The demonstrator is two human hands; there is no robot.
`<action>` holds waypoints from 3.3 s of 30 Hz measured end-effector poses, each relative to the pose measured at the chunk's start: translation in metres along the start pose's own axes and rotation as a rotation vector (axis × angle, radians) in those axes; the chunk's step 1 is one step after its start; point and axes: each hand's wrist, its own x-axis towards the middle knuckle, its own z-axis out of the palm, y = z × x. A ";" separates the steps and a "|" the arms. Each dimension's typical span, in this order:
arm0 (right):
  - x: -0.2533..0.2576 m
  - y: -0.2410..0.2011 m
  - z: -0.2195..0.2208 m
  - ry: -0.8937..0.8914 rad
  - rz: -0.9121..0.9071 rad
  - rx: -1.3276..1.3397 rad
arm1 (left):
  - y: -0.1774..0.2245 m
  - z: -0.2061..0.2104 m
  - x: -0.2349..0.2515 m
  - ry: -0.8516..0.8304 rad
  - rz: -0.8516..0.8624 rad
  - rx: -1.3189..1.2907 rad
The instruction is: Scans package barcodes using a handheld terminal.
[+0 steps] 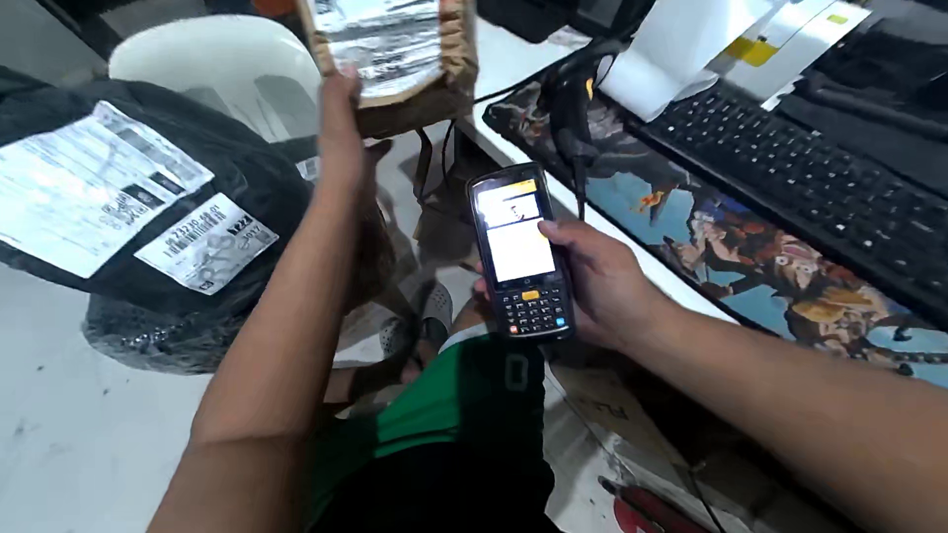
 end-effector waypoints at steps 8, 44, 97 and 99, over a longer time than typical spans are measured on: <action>0.004 0.005 0.001 0.075 0.096 -0.058 | 0.022 -0.185 -0.089 0.182 0.515 0.256; 0.005 0.012 0.002 0.025 0.134 -0.050 | -0.023 -0.227 -0.101 0.598 0.470 0.483; 0.003 0.007 0.000 -0.083 0.145 -0.042 | -0.067 -0.095 -0.081 -0.008 0.574 0.327; 0.003 0.007 -0.001 -0.112 0.155 -0.028 | -0.065 -0.091 -0.083 0.025 0.544 0.313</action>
